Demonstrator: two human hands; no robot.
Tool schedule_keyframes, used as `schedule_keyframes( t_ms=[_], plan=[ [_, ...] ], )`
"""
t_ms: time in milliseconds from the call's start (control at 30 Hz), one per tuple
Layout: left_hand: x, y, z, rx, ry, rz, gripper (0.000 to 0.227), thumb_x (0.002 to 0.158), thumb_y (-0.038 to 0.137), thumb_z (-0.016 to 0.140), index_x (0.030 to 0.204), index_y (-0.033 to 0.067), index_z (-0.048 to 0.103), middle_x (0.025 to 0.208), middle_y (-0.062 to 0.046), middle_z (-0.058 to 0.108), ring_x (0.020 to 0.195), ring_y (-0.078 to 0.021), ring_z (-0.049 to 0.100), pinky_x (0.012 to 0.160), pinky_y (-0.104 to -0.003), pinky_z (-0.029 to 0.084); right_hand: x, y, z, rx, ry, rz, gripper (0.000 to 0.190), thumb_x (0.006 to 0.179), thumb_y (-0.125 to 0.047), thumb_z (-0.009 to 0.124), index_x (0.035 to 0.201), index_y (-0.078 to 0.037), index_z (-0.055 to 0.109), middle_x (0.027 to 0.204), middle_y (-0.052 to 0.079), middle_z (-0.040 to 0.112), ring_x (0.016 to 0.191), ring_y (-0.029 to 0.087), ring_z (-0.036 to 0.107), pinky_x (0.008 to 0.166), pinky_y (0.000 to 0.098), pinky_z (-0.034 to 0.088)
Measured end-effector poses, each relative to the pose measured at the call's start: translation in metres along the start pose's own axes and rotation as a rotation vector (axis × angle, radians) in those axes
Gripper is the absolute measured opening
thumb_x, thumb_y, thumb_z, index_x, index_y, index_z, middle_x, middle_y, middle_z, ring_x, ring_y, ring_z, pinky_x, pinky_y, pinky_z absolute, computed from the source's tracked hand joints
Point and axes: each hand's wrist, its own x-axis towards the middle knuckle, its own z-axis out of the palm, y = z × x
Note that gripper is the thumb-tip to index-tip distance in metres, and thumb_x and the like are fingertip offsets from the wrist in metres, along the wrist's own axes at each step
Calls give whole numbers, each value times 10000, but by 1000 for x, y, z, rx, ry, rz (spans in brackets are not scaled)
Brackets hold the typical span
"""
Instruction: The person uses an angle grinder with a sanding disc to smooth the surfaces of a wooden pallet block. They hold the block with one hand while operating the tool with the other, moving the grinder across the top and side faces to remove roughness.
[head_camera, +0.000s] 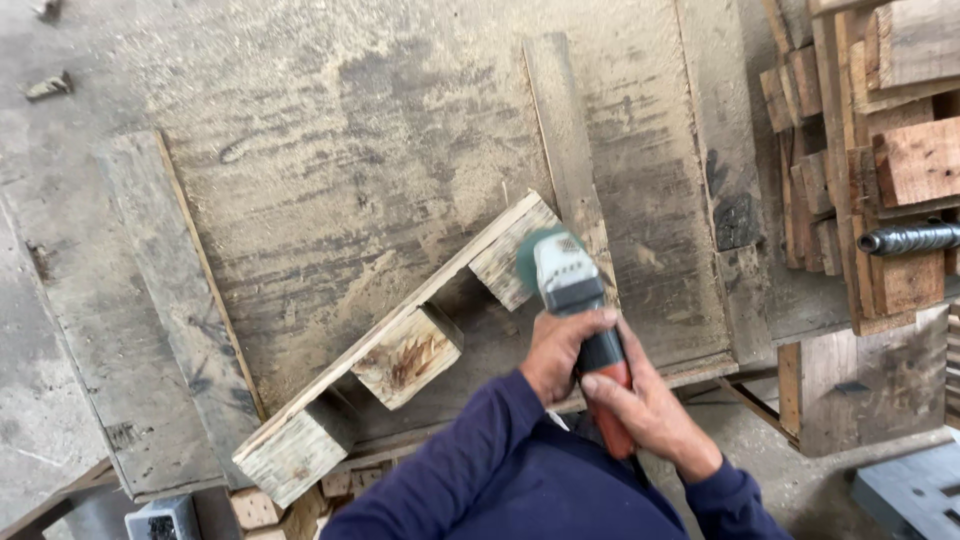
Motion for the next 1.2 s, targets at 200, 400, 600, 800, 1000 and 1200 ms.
schedule_keyframes(
  t_ms=[200,400,600,800,1000,1200],
  plan=[
    [10,4,10,-1,-34,-19,337,846,204,822,1023,-57,703,918,-93,705,780,-181,668,722,-342,571,5,-15,-18,-139,-9,-19,947,862,-310,655,1639,-122,149,1432,175,528,1298,278,567,1052,400,466],
    [7,12,14,-24,22,-12,334,794,183,804,1071,34,693,923,-38,688,817,-152,668,753,-343,584,13,-19,-18,-101,-52,-22,947,866,-319,668,1631,-126,143,1518,171,442,1401,269,457,1098,403,408],
    [25,25,14,-8,2,30,323,845,187,807,1058,-28,693,927,-63,693,805,-164,657,739,-342,565,28,-23,-25,-147,-40,-134,903,892,-300,665,1629,-84,188,1509,196,485,1384,279,482,1104,393,386],
    [9,19,24,-62,75,-8,277,784,150,799,1011,19,709,894,-46,707,783,-147,679,736,-325,583,20,-19,-29,-176,-83,-134,911,892,-281,684,1623,-78,181,1564,193,424,1446,279,410,1122,415,360],
    [20,20,29,-67,28,17,262,832,154,810,998,-14,697,894,-63,698,776,-158,665,729,-332,572,24,-25,-35,-150,-51,-33,961,850,-332,664,1634,-109,156,1502,176,485,1340,268,524,1079,398,434],
    [18,18,26,-10,28,-34,297,835,196,796,1001,-37,716,887,-67,705,756,-164,666,696,-330,566,24,-20,-35,-122,-41,-34,942,859,-330,679,1623,-95,179,1528,189,468,1399,270,476,1107,386,396]
  ],
)
